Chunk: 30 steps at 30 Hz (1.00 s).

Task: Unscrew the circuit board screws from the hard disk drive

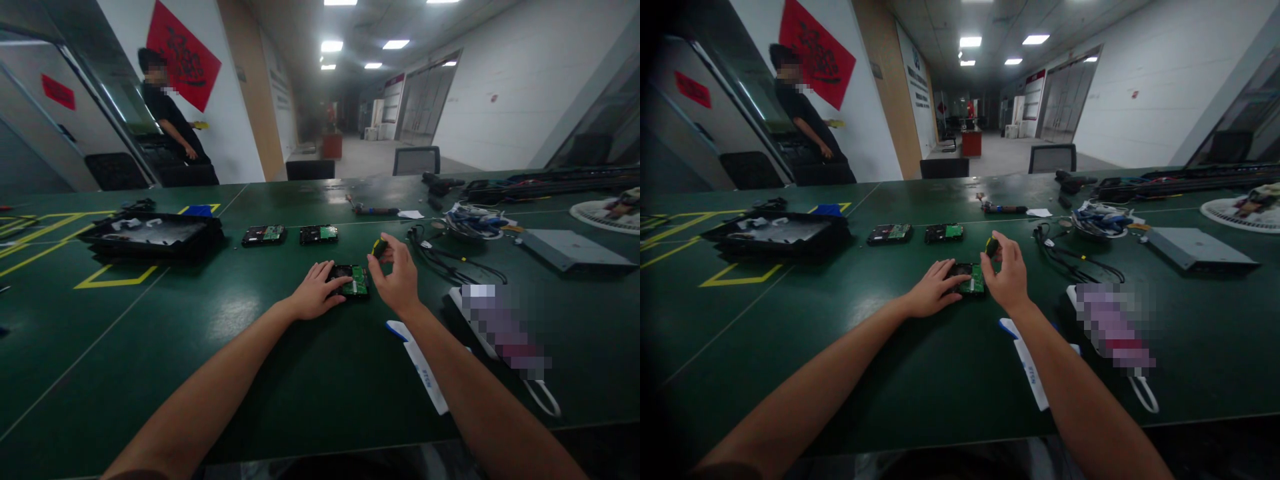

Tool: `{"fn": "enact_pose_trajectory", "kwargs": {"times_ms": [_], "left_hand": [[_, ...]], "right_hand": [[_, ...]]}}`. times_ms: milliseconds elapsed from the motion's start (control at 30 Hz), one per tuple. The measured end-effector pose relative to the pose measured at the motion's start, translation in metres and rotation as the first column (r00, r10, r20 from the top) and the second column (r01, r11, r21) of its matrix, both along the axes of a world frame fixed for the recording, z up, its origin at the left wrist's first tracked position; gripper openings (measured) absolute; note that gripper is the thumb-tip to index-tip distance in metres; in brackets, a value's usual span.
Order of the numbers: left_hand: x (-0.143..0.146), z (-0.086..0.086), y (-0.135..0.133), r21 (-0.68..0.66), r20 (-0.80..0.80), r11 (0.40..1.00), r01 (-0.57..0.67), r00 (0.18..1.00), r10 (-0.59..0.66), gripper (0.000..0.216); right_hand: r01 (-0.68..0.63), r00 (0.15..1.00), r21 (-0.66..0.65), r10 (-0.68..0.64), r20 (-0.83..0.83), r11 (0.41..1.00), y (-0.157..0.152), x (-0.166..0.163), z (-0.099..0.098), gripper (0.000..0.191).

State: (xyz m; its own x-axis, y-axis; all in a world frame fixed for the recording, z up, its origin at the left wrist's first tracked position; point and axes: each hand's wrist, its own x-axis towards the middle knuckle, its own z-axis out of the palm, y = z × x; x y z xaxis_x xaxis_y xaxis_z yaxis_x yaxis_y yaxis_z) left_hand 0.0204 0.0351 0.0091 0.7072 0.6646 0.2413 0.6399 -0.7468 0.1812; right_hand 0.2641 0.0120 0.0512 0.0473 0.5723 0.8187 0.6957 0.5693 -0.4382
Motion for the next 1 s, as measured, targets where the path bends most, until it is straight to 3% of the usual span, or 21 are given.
{"fn": "enact_pose_trajectory", "kwargs": {"times_ms": [1000], "left_hand": [[0.0001,0.0013,-0.0003,0.000,-0.002,1.000,0.002,1.000,-0.002,0.056]], "right_hand": [[-0.031,1.000,-0.030,0.030,-0.003,0.999,0.0004,0.0001,-0.0014,0.057]]}}
